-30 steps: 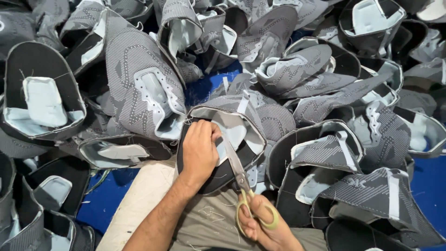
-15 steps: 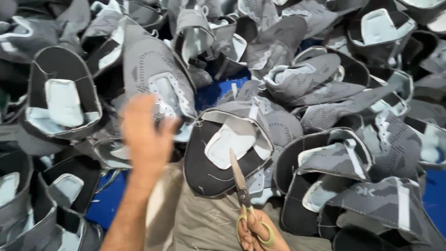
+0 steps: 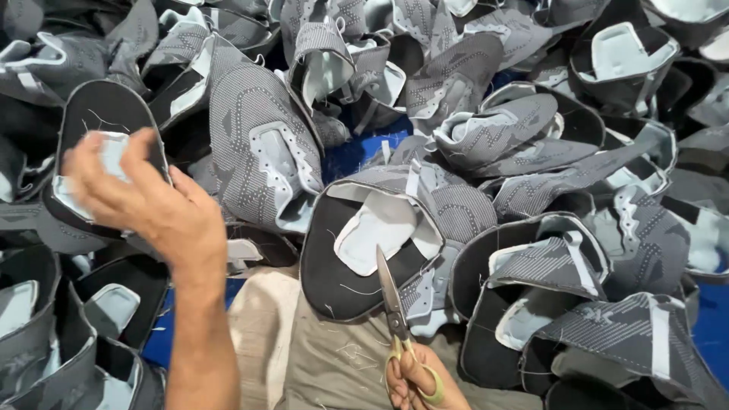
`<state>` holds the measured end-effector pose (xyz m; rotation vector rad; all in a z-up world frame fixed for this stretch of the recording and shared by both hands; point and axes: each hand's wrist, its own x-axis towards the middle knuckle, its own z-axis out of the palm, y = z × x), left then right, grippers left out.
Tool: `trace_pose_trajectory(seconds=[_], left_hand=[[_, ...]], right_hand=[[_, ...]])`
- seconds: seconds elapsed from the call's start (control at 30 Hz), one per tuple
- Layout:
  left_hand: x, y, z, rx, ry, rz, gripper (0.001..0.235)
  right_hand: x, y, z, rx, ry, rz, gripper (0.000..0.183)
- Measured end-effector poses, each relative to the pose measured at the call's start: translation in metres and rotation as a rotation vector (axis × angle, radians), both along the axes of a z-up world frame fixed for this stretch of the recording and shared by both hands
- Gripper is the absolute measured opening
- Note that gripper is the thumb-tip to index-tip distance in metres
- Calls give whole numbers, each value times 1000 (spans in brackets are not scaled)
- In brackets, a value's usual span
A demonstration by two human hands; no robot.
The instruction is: The person trims excess material and threads from shoe uppers using scissors.
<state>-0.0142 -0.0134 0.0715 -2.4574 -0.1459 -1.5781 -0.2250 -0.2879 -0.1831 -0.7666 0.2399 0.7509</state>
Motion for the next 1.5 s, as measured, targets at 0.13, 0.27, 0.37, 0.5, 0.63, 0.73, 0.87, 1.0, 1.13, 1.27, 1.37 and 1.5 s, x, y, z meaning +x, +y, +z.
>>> trace_pose_trajectory(seconds=[0.13, 0.27, 0.37, 0.5, 0.63, 0.73, 0.87, 1.0, 1.13, 1.27, 1.37, 1.5], left_hand=[[-19, -9, -54, -300, 212, -444, 32], [-25, -65, -109, -649, 608, -847, 40], [-8, -88, -122, -757, 666, -873, 44], [5, -97, -142, -1469, 579, -1210, 19], [-16, -72, -140, -1163, 655, -1363, 27], [-37, -43, -149, -886, 773, -1371, 29], [-65, -35, -135, -910, 887, -1349, 40], [-69, -39, -114, -869, 931, -1359, 52], [-68, -49, -110, -739, 980, -1300, 75], [-71, -69, -112, -588, 879, -1099, 38], [-71, -83, -117, -525, 795, -1032, 20], [-69, -84, -126, -621, 678, -1029, 15]], right_hand=[[6, 6, 23, -24, -38, -5, 54], [-8, -1, 25, -26, -40, -19, 46], [-23, -14, 15, 11, -152, -49, 46], [-32, -22, 9, 55, -328, -271, 45], [-36, -26, 11, 46, -310, -345, 45], [-34, -27, 11, 113, -289, -303, 45], [-36, -25, 12, 28, -220, -134, 46], [-36, -26, 22, -15, -133, -103, 42], [-44, -39, 17, 130, -132, -124, 47], [-43, -42, 27, 376, -256, -89, 68], [-42, -45, 36, 341, -204, -102, 71], [-57, -51, 20, 395, -157, -72, 67]])
